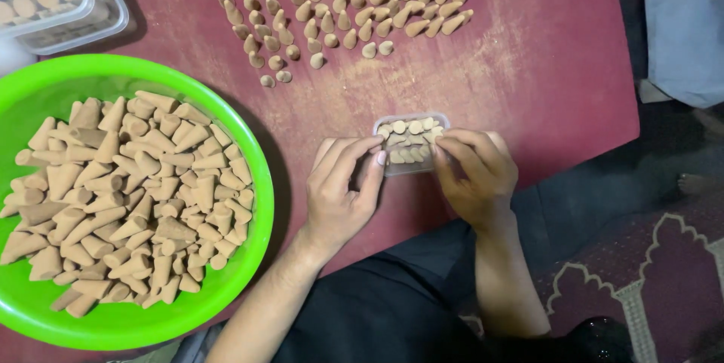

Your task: Picking up incense cones from a bowl and placing them into small plastic containers

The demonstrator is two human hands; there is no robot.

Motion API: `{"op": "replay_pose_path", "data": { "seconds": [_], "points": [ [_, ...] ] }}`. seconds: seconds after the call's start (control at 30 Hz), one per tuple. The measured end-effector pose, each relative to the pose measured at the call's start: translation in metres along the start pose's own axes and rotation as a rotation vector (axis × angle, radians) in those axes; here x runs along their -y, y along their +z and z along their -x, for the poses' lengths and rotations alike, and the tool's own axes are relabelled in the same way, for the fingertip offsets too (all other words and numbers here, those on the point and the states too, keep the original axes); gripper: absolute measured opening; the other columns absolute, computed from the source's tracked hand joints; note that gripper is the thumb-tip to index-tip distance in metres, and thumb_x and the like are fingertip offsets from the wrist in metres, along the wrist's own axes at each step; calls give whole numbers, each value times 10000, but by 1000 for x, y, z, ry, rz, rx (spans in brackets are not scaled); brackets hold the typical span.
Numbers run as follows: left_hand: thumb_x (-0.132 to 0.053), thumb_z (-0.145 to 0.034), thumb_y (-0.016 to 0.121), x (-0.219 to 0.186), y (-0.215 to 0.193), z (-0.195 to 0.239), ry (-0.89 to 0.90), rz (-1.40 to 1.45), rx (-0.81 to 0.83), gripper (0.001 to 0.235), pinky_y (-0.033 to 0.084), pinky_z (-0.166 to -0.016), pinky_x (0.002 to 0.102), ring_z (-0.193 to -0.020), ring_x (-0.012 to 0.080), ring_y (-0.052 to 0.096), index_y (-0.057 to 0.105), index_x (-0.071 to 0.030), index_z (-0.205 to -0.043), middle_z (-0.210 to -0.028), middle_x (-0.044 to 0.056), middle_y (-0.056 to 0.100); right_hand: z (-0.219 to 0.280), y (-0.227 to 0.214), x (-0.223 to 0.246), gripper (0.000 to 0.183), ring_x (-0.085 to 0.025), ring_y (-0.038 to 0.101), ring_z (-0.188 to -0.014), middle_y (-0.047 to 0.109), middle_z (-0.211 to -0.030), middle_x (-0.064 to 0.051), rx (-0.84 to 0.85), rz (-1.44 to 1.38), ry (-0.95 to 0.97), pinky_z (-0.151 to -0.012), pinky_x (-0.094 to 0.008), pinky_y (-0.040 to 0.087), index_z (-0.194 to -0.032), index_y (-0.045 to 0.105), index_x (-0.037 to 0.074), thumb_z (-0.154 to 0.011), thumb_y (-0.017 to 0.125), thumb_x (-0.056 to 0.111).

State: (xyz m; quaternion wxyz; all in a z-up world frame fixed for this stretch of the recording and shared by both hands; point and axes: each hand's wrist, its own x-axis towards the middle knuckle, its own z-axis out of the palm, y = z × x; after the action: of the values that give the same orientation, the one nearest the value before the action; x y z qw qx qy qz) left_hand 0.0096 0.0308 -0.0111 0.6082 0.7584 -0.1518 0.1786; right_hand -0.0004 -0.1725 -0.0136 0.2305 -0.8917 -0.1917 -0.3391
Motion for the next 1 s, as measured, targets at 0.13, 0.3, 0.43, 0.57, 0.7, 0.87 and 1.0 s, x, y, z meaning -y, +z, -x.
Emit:
{"op": "replay_pose_path", "data": {
  "seconds": [0.13,0.3,0.43,0.57,0.7,0.87,1.0],
  "points": [
    [-1,-911,738,0,0,0,25,1,-7,169,573,-701,449,-778,359,695,743,-1,-1080,-884,118,732,1,-1,-2,51,-289,719,-805,726,-930,-65,59,20,-7,-717,-371,573,-938,786,71,-913,815,37],
    [9,-905,742,3,0,1,46,3,-31,196,575,-695,455,-763,362,690,734,12,-1101,-876,124,728,1,0,1,54,-270,669,-818,715,-969,-54,82,83,-17,-724,-352,550,-953,800,98,-918,799,58],
    [13,-909,736,2,-1,0,54,-7,-25,190,573,-694,457,-765,360,695,734,12,-1099,-873,124,726,0,-2,1,44,-284,660,-821,703,-960,-66,100,63,-6,-721,-363,544,-976,797,91,-942,780,69],
    [6,-909,735,3,-1,1,49,-20,-23,190,575,-704,457,-779,361,695,735,9,-1099,-872,121,726,3,-5,0,68,-279,643,-834,687,-979,-55,142,72,29,-699,-354,539,-1005,806,122,-945,776,110],
    [8,-904,736,6,-1,2,53,-29,-11,195,578,-714,462,-784,364,701,737,4,-1099,-870,120,728,6,-13,2,58,-259,612,-797,666,-945,-40,123,71,61,-684,-341,526,-999,819,134,-953,787,149],
    [4,-906,734,5,0,2,45,-36,-6,196,578,-723,462,-788,362,700,738,-2,-1102,-869,115,728,15,-22,0,40,-238,569,-734,631,-882,-18,153,63,79,-647,-332,511,-960,817,168,-949,794,199],
    [-6,-911,734,6,1,2,33,-41,3,200,576,-727,460,-795,361,698,739,-10,-1111,-870,112,728,8,-25,8,102,-265,569,-720,559,-825,-32,255,54,57,-629,-354,504,-929,785,176,-967,772,271]
  ]
}}
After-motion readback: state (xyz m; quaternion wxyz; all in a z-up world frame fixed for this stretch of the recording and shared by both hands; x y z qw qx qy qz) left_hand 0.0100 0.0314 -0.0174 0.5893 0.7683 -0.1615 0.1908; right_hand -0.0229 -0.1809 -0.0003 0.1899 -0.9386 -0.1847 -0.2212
